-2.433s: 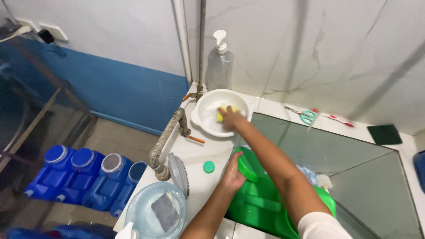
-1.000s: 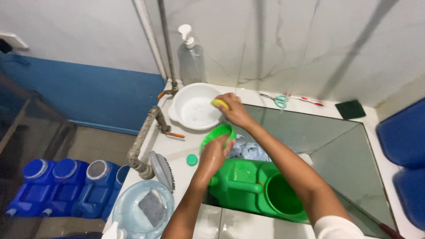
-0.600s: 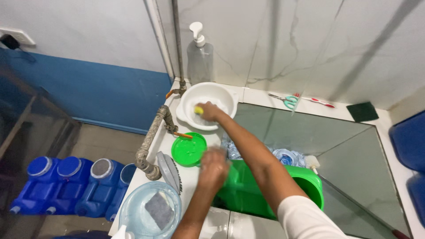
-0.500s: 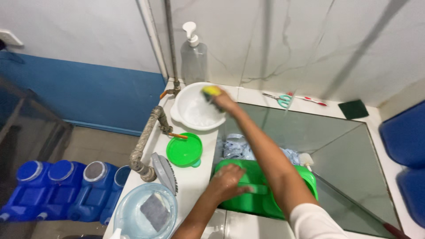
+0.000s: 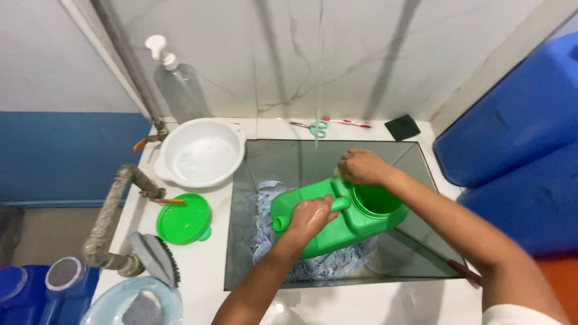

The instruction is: The person cleans a green plastic container by cutting off its lid with scissors, scrubbing the exterior and interior with a sponge, rinsing it with water, and replacing the lid. The person then repeats the same process on a blue plastic container.

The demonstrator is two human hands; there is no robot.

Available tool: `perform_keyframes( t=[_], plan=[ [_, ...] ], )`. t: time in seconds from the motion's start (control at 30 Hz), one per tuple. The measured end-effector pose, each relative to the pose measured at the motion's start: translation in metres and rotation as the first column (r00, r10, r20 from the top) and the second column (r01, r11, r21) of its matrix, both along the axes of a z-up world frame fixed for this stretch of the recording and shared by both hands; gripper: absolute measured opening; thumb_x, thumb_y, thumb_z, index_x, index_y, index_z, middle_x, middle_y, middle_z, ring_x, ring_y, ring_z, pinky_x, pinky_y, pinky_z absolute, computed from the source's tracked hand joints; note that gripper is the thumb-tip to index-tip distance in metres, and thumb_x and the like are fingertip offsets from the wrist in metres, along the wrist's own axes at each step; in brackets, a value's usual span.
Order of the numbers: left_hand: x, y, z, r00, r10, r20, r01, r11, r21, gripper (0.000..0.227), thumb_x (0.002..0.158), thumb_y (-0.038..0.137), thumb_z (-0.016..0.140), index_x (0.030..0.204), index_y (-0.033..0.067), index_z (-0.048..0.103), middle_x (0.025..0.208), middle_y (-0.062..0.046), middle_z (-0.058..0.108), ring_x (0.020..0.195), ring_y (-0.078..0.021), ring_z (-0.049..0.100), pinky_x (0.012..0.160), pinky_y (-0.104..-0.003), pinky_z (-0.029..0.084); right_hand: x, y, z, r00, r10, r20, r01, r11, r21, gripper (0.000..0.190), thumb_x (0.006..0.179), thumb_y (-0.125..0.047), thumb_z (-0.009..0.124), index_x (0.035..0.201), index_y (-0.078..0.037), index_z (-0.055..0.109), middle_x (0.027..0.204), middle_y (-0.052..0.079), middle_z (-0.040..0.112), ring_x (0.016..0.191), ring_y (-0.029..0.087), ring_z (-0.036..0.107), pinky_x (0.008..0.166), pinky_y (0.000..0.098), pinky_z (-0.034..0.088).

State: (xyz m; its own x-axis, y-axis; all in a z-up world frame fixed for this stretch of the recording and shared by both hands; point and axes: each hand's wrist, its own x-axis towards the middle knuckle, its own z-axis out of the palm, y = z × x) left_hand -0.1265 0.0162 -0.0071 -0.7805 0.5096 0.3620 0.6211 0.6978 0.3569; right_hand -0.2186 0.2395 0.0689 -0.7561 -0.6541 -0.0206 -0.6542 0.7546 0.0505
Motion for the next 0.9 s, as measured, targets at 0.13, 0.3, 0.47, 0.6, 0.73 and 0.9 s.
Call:
perform_keyframes(
  t=[0.13, 0.3, 0.47, 0.6, 0.73, 0.9],
  plan=[
    [-0.003, 0.02, 0.013, 0.996, 0.069, 0.062, -0.065, 0.996, -0.068, 0.038, 0.09, 0.044, 0.072, 0.092, 0.0072, 0.061, 0.071, -0.016, 0.071, 0.064, -0.037, 0.072, 0.055, -0.049, 0.057, -0.011, 0.012, 0.022, 0.944, 0.248, 0.217, -0.256, 0.967, 0.007, 0.02, 0.083, -0.027, 0.064, 0.084, -0.01, 0.074, 0.097, 0.007, 0.071, 0.097, 0.032, 0.061, 0.085, 0.0467, 0.051],
    [-0.002, 0.028, 0.023, 0.986, 0.164, 0.043, -0.163, 0.986, -0.015, 0.046, 0.093, 0.052, 0.069, 0.088, 0.0065, 0.062, 0.067, -0.017, 0.07, 0.061, -0.0383, 0.071, 0.054, -0.05, 0.056, -0.034, 0.01, 0.014, 0.989, 0.137, -0.06, -0.139, 0.989, -0.04, 0.023, 0.085, -0.027, 0.062, 0.084, -0.007, 0.074, 0.09, 0.013, 0.071, 0.091, 0.036, 0.065, 0.092, 0.0476, 0.052],
    [0.012, 0.035, 0.018, 0.963, 0.254, 0.091, -0.254, 0.967, -0.019, 0.051, 0.093, 0.056, 0.066, 0.087, 0.0051, 0.062, 0.067, -0.018, 0.07, 0.062, -0.0388, 0.071, 0.055, -0.05, 0.056, -0.056, 0.005, -0.049, 0.939, 0.332, 0.091, -0.33, 0.943, -0.033, 0.027, 0.077, -0.029, 0.061, 0.08, -0.007, 0.075, 0.088, 0.013, 0.074, 0.09, 0.037, 0.067, 0.088, 0.047, 0.053],
    [0.008, 0.031, 0.015, 0.92, 0.357, 0.161, -0.356, 0.934, -0.038, 0.054, 0.094, 0.057, 0.062, 0.093, 0.0033, 0.062, 0.068, -0.02, 0.07, 0.064, -0.0397, 0.071, 0.057, -0.051, 0.056, -0.143, 0.062, -0.047, 0.987, 0.107, 0.122, -0.094, 0.99, -0.103, 0.033, 0.096, -0.029, 0.048, 0.107, -0.003, 0.066, 0.111, 0.018, 0.066, 0.107, 0.037, 0.06, 0.098, 0.0476, 0.045],
    [-0.003, 0.025, 0.006, 0.792, 0.537, 0.291, -0.543, 0.837, -0.065, 0.056, 0.099, 0.056, 0.055, 0.1, 0.0003, 0.06, 0.077, -0.022, 0.072, 0.073, -0.0415, 0.072, 0.064, -0.053, 0.057, -0.091, 0.056, -0.097, 0.973, -0.195, 0.124, 0.229, 0.755, -0.614, 0.041, 0.11, -0.027, 0.038, 0.132, 0.004, 0.054, 0.132, 0.024, 0.055, 0.128, 0.039, 0.048, 0.11, 0.0517, 0.035],
    [-0.018, 0.029, 0.003, 0.669, 0.591, 0.451, -0.65, 0.759, -0.032, 0.054, 0.102, 0.051, 0.05, 0.104, -0.0016, 0.06, 0.086, -0.027, 0.072, 0.084, -0.046, 0.071, 0.075, -0.059, 0.054, 0.013, -0.015, -0.164, 0.901, -0.374, -0.221, 0.124, 0.708, -0.695, 0.035, 0.098, -0.013, 0.055, 0.124, 0.009, 0.053, 0.132, 0.035, 0.049, 0.116, 0.049, 0.046, 0.101, 0.0549, 0.038]
  ],
)
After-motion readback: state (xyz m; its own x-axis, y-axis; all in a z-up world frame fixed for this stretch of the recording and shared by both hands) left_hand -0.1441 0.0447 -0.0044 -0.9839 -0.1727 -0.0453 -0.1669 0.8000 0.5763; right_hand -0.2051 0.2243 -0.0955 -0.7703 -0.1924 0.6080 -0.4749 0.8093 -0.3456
